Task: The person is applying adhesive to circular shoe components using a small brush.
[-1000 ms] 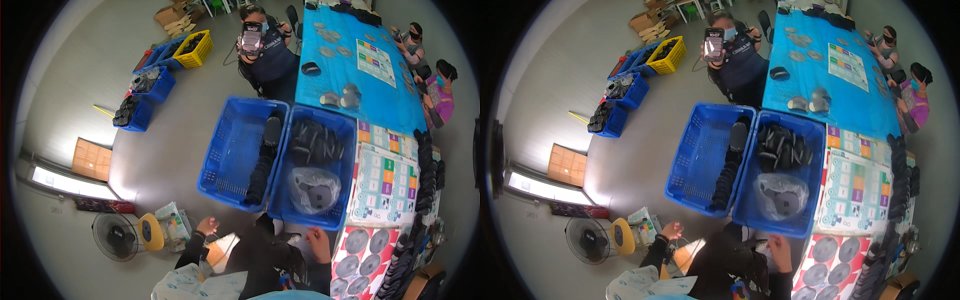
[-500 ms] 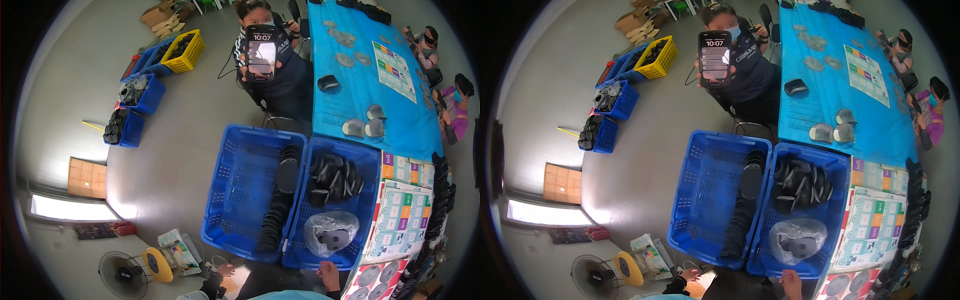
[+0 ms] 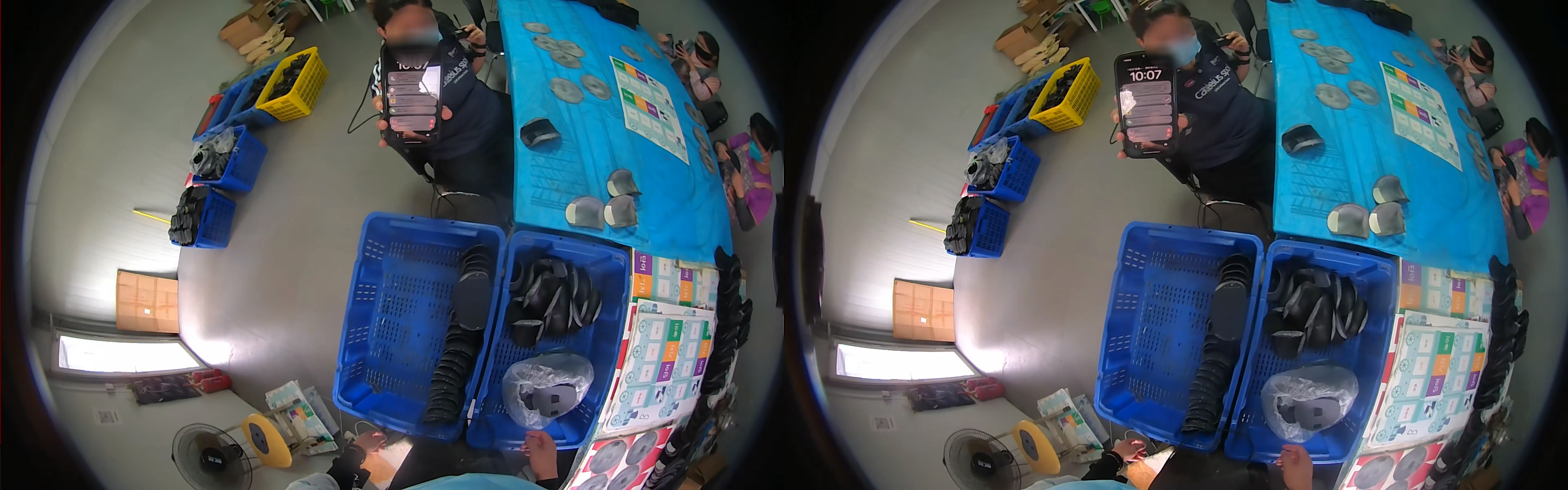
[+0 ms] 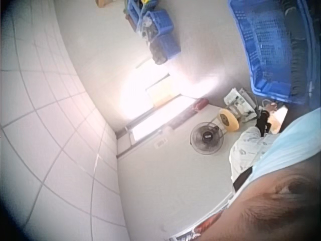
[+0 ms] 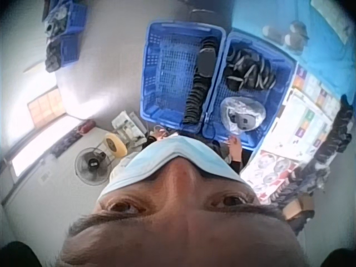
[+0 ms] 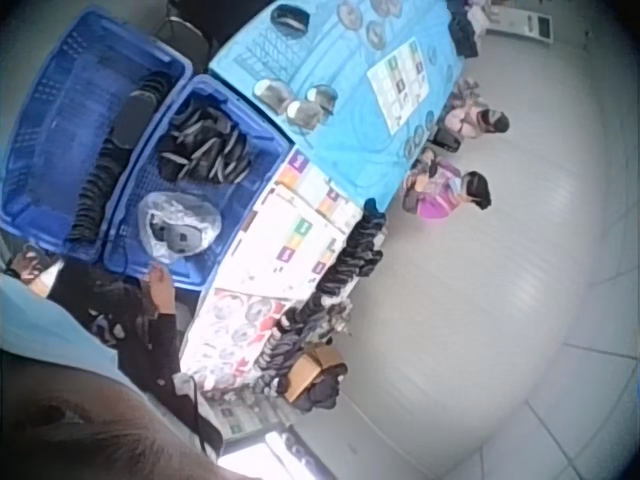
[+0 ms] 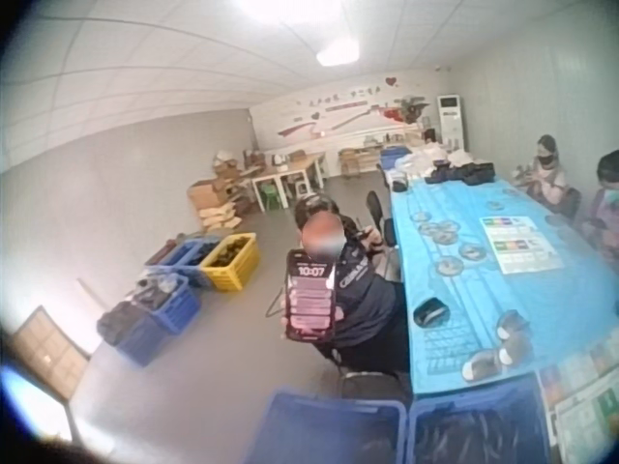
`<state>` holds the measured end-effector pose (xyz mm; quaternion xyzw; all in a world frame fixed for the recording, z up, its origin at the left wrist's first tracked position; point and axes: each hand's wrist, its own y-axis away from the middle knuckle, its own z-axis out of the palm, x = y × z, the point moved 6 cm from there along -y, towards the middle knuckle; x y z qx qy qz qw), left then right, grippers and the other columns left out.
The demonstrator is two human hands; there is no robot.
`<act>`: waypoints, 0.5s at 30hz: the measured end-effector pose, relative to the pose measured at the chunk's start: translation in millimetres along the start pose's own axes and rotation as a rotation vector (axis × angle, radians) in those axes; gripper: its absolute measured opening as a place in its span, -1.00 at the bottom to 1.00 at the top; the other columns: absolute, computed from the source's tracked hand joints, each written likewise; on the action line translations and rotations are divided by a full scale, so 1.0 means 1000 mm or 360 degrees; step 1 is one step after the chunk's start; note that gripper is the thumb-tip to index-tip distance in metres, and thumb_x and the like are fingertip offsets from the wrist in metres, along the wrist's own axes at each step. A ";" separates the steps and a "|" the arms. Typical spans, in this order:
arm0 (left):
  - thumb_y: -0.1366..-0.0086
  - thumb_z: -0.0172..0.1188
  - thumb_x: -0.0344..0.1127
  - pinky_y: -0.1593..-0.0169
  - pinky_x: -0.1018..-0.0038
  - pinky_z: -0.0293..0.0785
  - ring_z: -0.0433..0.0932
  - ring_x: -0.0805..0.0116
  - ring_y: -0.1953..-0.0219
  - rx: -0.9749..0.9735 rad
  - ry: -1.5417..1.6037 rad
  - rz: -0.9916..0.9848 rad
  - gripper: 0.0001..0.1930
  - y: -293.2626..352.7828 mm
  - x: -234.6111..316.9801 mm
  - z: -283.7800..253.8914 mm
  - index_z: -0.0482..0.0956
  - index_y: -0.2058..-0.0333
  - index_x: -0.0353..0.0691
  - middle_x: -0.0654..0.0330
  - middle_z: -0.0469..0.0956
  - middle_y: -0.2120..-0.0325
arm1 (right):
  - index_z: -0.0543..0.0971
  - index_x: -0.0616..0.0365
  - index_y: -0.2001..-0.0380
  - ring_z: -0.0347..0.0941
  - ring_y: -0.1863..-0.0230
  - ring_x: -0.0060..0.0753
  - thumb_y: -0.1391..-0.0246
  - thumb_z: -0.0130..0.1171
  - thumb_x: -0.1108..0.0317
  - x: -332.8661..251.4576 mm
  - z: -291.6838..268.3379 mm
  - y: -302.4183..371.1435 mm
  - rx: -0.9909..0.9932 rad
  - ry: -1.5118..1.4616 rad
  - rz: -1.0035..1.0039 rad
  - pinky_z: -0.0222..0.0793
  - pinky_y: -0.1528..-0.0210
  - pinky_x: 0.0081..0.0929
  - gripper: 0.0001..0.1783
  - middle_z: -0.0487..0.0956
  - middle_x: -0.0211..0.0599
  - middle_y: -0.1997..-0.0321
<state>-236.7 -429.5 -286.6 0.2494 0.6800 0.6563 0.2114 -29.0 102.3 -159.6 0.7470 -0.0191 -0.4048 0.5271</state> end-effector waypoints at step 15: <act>-0.44 0.24 -0.24 0.43 0.51 0.45 0.56 0.43 0.43 -0.0117 0.0073 -0.0025 -0.77 0.013 0.016 0.006 0.50 0.03 -0.16 0.25 0.58 0.36 | 0.58 0.23 0.06 0.61 0.40 -0.54 -0.25 0.20 0.39 -0.011 0.011 0.019 0.0035 0.0070 -0.0033 0.46 0.37 -0.63 -0.77 0.67 -0.32 0.40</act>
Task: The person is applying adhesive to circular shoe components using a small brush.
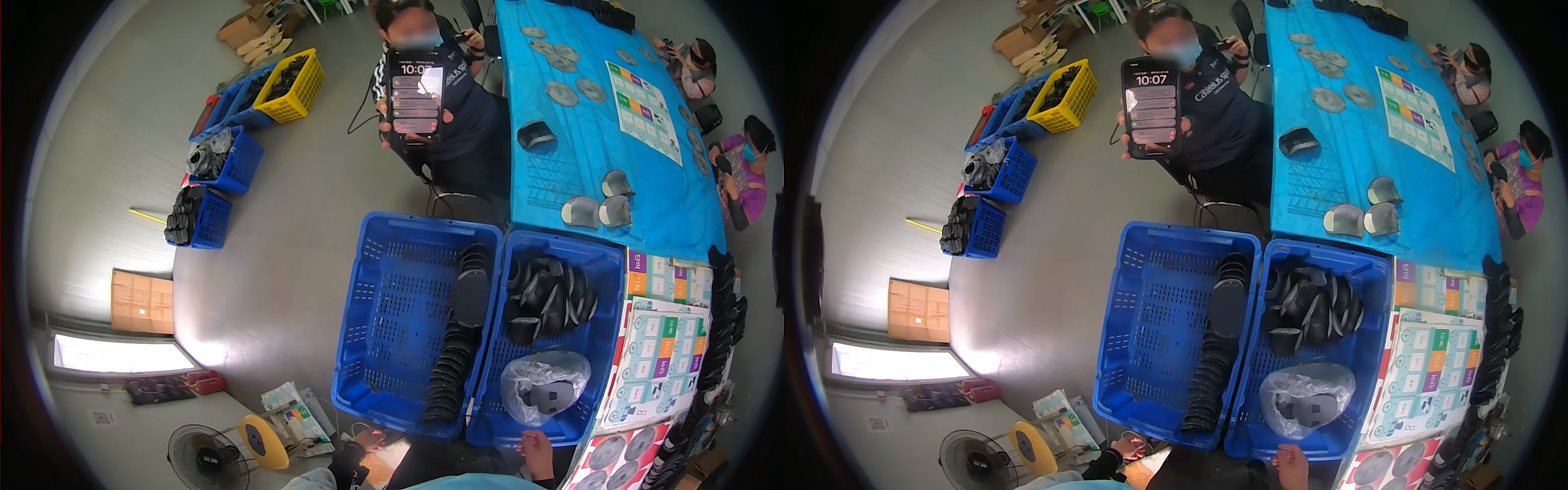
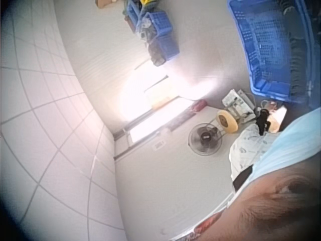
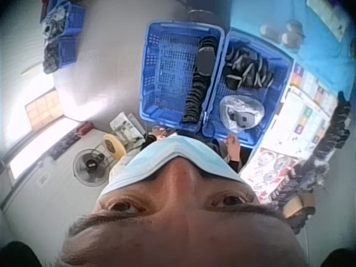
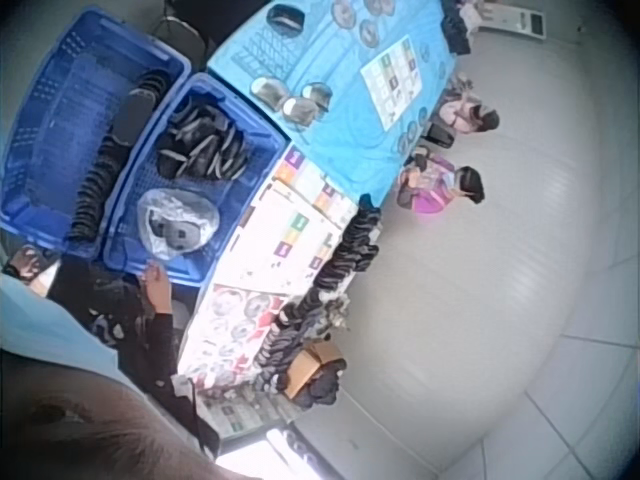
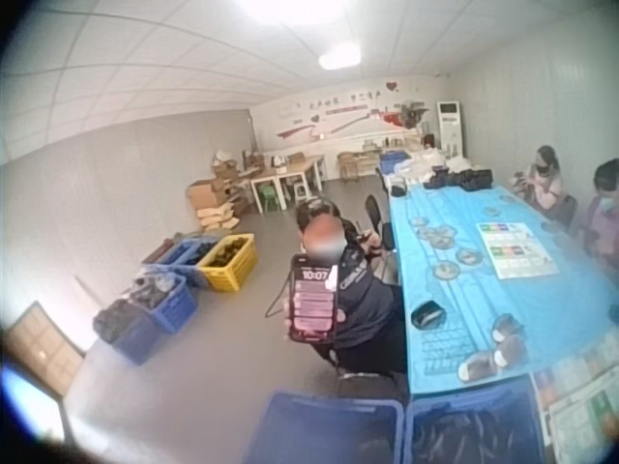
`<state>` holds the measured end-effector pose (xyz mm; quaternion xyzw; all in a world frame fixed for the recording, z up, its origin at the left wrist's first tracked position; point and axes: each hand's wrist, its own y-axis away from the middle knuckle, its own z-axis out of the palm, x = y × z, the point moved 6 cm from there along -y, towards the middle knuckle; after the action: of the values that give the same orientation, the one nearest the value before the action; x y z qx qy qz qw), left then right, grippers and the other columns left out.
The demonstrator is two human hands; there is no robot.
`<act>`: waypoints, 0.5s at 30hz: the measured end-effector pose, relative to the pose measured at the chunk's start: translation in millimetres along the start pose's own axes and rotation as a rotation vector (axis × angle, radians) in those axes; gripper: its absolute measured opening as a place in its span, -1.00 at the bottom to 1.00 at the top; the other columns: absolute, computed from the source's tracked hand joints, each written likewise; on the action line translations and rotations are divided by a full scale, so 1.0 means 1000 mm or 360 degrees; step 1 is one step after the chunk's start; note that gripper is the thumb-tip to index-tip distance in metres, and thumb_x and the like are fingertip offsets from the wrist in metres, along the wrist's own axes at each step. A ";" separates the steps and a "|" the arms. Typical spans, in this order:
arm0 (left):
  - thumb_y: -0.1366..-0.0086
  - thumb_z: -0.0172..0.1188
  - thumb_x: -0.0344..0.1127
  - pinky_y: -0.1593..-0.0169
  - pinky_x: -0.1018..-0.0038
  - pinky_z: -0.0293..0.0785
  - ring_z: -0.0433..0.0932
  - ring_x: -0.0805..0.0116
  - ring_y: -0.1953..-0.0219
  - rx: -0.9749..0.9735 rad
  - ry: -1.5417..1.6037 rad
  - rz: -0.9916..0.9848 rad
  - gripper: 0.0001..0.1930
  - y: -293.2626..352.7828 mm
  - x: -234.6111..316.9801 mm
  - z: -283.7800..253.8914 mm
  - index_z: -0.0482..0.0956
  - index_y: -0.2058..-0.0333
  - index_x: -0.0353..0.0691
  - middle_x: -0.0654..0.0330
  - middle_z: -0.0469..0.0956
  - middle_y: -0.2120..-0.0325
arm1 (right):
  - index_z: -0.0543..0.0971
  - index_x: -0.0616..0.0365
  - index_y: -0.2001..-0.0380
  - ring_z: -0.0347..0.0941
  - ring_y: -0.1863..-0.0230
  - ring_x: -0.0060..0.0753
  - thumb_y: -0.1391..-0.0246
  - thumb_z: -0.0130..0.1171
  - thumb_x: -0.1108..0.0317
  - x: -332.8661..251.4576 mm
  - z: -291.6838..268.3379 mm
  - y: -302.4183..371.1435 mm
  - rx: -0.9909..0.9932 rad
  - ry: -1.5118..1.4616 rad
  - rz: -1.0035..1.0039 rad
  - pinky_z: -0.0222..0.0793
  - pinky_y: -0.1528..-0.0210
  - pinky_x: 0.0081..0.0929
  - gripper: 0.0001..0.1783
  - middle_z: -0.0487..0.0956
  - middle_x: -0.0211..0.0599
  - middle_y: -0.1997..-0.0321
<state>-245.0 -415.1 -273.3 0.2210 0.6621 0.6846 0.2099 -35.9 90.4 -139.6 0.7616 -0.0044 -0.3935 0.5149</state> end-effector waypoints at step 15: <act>-0.44 0.24 -0.19 0.27 0.44 0.59 0.61 0.40 0.36 -0.0116 0.0147 -0.0045 -0.74 -0.011 -0.003 -0.002 0.50 0.00 -0.15 0.25 0.61 0.34 | 0.57 0.25 0.05 0.60 0.41 -0.53 -0.25 0.19 0.42 0.014 0.001 -0.005 -0.0004 -0.0030 -0.0011 0.45 0.38 -0.63 -0.77 0.66 -0.32 0.41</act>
<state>-243.8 -417.9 -284.9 0.1719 0.6489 0.7147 0.1965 -29.1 86.2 -152.1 0.7571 -0.0061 -0.4026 0.5144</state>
